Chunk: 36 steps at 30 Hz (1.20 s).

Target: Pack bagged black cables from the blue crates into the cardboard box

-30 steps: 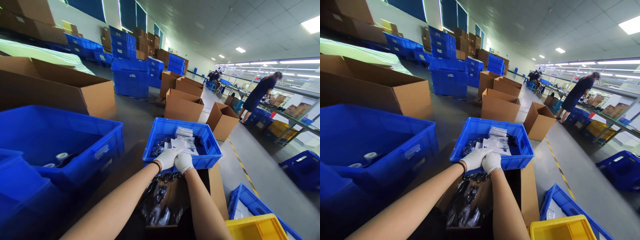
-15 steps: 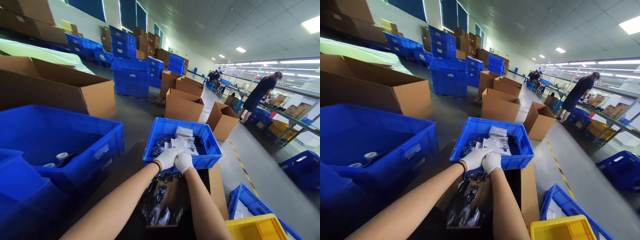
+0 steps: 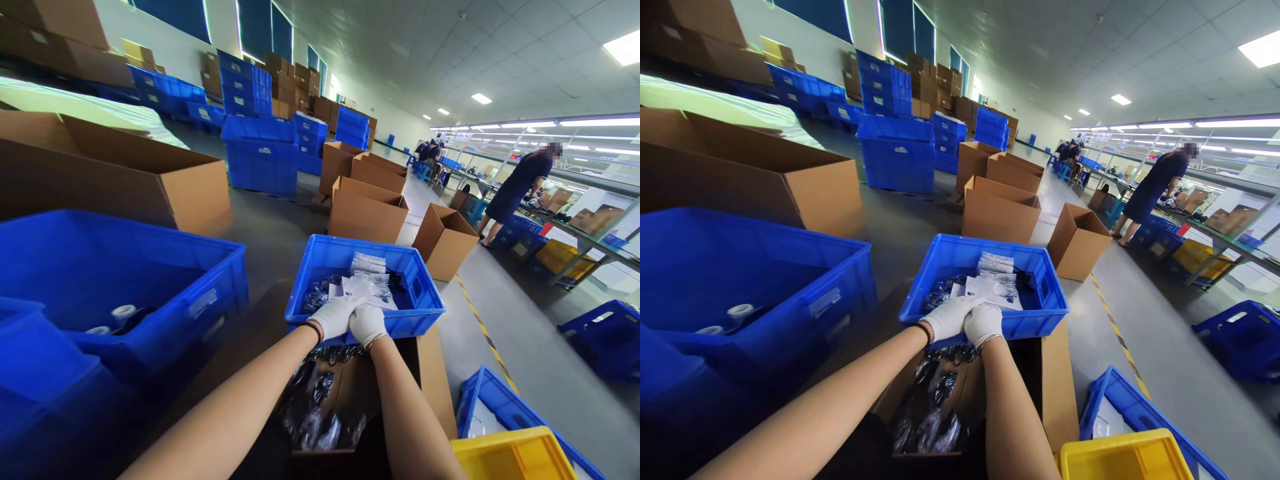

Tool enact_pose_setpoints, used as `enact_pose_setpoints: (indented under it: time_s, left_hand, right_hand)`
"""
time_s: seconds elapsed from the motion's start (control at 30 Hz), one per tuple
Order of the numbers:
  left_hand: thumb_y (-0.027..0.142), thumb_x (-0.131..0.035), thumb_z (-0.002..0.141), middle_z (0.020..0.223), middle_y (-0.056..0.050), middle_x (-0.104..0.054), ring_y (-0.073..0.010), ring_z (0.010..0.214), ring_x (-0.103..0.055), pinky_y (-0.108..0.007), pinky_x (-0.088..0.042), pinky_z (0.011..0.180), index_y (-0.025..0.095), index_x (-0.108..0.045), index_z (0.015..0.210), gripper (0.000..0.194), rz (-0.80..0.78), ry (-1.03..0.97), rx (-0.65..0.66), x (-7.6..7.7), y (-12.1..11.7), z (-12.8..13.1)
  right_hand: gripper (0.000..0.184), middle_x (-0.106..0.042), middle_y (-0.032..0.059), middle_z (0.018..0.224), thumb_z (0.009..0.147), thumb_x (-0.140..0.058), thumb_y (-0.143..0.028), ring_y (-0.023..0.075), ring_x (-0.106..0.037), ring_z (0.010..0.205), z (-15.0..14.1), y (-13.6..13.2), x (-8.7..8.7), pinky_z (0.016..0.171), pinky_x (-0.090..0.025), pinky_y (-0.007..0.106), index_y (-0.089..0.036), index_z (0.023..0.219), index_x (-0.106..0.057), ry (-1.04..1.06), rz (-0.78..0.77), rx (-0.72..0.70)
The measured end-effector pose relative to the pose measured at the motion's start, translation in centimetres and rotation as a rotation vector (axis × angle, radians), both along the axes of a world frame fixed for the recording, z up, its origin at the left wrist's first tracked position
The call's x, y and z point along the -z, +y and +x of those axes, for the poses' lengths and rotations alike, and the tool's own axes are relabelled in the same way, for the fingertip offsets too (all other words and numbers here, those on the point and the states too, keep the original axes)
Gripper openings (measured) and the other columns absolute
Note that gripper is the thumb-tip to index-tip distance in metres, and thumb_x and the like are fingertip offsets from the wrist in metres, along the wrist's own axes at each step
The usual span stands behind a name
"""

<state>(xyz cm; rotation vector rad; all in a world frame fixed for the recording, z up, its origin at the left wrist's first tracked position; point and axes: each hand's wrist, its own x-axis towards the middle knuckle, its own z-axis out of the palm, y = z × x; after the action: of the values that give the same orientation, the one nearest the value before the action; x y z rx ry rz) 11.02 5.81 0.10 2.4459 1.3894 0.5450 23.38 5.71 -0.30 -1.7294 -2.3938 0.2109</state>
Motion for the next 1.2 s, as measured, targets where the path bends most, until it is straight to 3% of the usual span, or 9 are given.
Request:
enact_pose_setpoints:
  time_s: [1.2]
  left_hand:
    - [0.016, -0.049, 0.085, 0.135, -0.015, -0.060, -0.0266, 0.127, -0.058, -0.039, -0.042, 0.113, 0.017, -0.057, 0.136, 0.052, 0.000, 0.008, -0.001, -0.17, 0.12, 0.15]
  right_hand:
    - [0.038, -0.071, 0.0168, 0.117, 0.093, -0.046, -0.025, 0.0277, -0.067, 0.109, 0.03, -0.40, -0.77, 0.095, -0.049, 0.036, -0.009, 0.117, -0.071, 0.002, -0.005, 0.006]
